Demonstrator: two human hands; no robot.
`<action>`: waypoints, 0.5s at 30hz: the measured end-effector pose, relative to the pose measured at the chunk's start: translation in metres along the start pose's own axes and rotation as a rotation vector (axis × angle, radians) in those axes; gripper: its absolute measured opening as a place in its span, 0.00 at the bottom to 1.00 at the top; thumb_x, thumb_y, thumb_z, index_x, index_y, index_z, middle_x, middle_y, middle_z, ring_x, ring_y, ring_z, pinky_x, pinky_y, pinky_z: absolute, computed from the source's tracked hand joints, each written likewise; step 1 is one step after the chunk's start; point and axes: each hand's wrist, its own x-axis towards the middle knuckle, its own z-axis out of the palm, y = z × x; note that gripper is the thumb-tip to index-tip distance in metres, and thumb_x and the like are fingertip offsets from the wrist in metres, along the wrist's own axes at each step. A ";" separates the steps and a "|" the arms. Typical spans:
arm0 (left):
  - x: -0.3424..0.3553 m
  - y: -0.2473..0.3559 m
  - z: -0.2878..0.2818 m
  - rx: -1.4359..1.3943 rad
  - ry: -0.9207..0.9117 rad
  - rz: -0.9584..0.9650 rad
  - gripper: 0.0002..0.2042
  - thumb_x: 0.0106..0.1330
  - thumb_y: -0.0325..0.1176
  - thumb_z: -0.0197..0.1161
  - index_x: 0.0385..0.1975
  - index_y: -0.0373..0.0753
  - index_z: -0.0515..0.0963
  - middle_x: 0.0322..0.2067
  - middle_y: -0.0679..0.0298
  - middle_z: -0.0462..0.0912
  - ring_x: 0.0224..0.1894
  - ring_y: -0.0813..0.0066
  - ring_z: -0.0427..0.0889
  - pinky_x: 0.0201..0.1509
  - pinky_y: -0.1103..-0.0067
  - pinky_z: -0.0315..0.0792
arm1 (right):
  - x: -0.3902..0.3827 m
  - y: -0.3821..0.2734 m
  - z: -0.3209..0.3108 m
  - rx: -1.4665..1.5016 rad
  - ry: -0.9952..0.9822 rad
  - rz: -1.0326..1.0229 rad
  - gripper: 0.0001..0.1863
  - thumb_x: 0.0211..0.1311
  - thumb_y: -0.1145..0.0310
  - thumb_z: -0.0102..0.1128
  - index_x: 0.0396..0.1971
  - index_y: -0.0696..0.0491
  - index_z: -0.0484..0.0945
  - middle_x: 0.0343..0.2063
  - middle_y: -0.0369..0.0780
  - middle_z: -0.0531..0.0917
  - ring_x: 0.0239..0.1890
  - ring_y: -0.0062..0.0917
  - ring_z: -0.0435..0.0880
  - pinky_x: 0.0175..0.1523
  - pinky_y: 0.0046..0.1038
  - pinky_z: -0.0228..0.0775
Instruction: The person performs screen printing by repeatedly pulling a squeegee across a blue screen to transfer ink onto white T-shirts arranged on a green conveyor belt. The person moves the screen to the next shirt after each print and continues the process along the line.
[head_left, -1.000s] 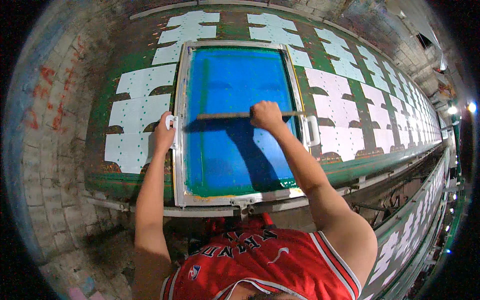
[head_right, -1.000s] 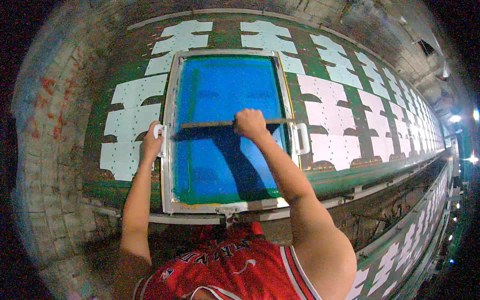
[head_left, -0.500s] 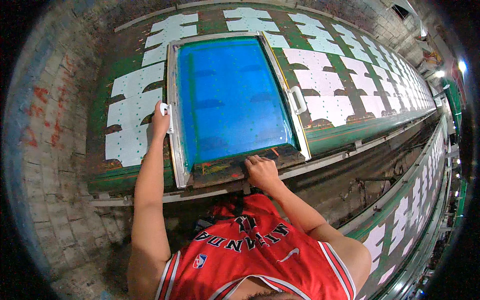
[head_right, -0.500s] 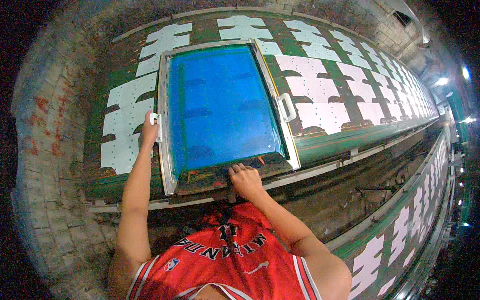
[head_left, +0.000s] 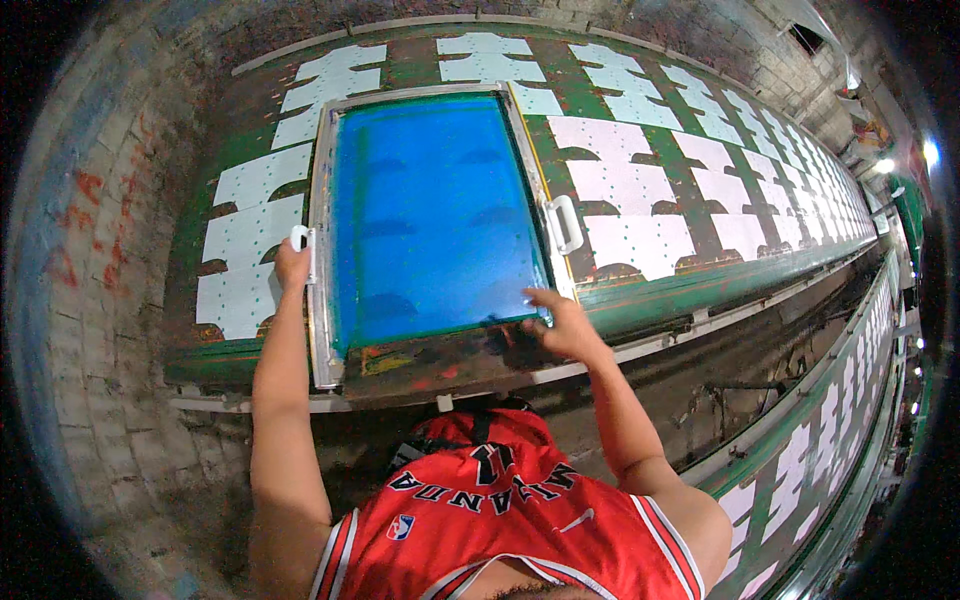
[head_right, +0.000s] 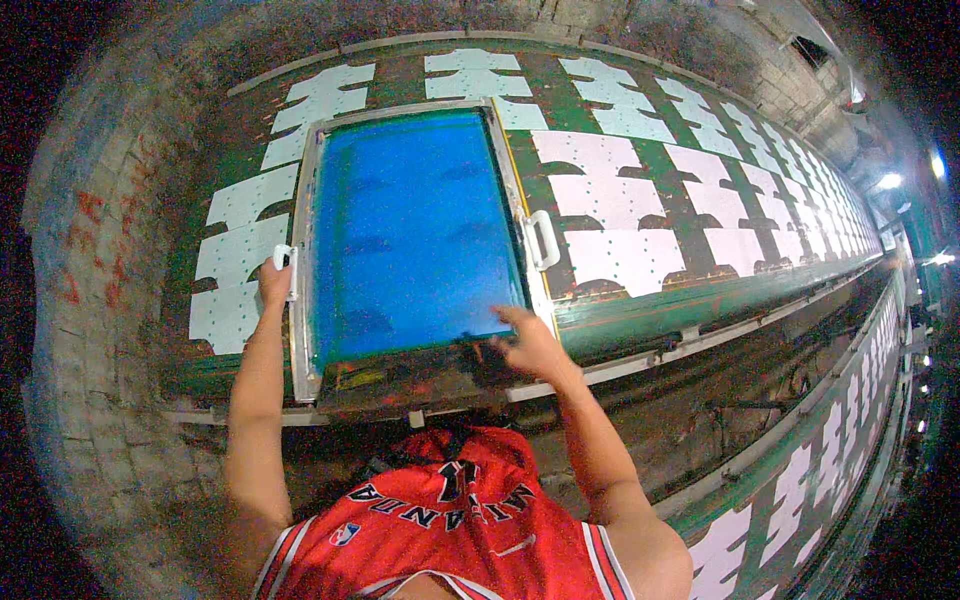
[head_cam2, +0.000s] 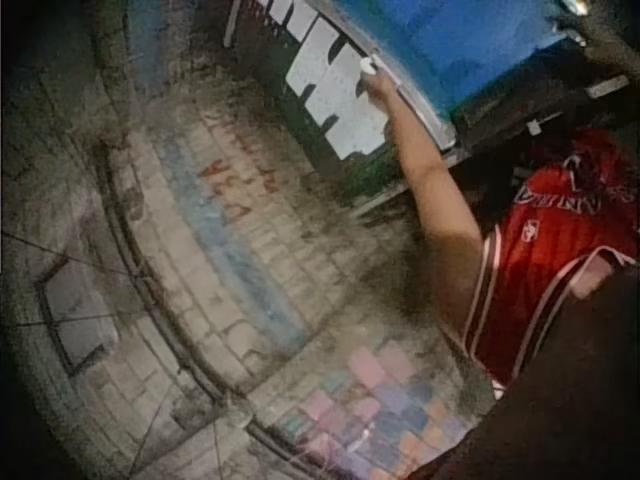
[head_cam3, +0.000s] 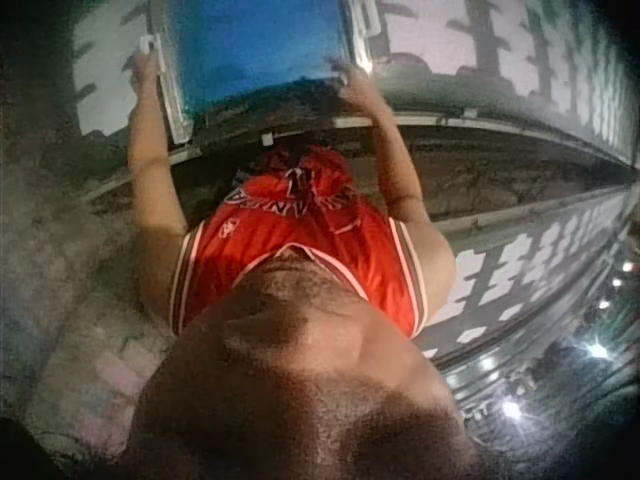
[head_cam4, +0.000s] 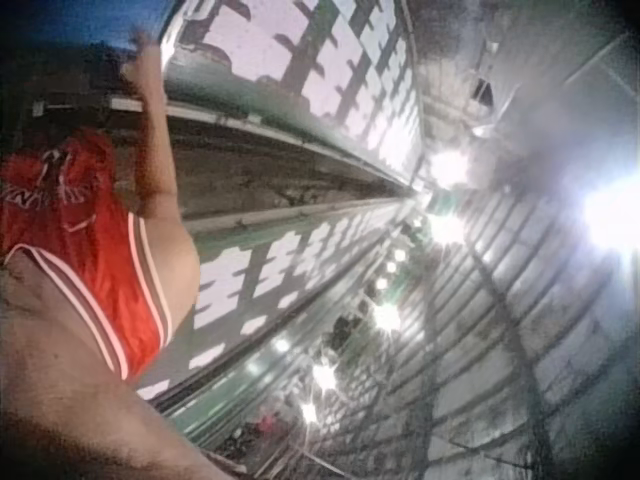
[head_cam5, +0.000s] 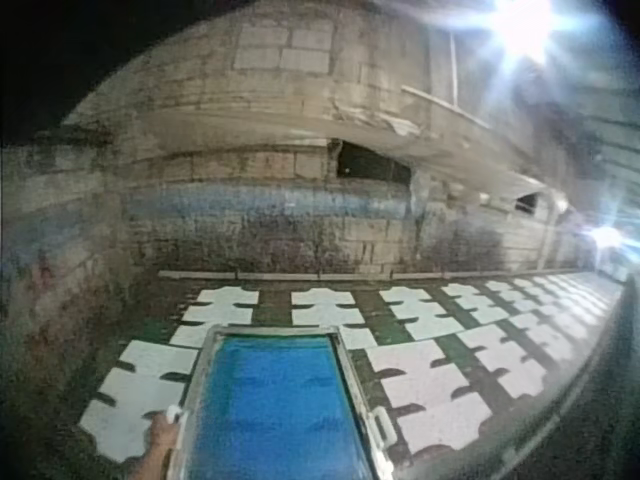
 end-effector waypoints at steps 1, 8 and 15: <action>0.001 0.000 0.002 0.000 0.014 -0.015 0.18 0.55 0.40 0.68 0.42 0.36 0.81 0.39 0.45 0.86 0.44 0.42 0.85 0.49 0.56 0.77 | 0.008 0.017 -0.015 -0.043 0.089 0.082 0.28 0.57 0.71 0.70 0.60 0.56 0.77 0.53 0.53 0.82 0.53 0.44 0.84 0.58 0.39 0.76; 0.006 -0.005 0.006 0.082 0.017 -0.137 0.15 0.56 0.40 0.67 0.40 0.39 0.85 0.39 0.47 0.87 0.46 0.45 0.85 0.51 0.58 0.77 | 0.067 0.127 -0.060 -0.013 0.353 0.230 0.31 0.58 0.63 0.71 0.58 0.66 0.75 0.47 0.56 0.85 0.49 0.44 0.87 0.54 0.39 0.78; 0.004 -0.002 0.005 0.001 0.016 -0.213 0.14 0.56 0.39 0.69 0.40 0.41 0.84 0.39 0.50 0.87 0.45 0.46 0.85 0.50 0.58 0.76 | 0.102 0.153 -0.052 -0.036 0.285 0.290 0.33 0.61 0.59 0.69 0.60 0.67 0.73 0.40 0.55 0.87 0.43 0.38 0.89 0.48 0.35 0.78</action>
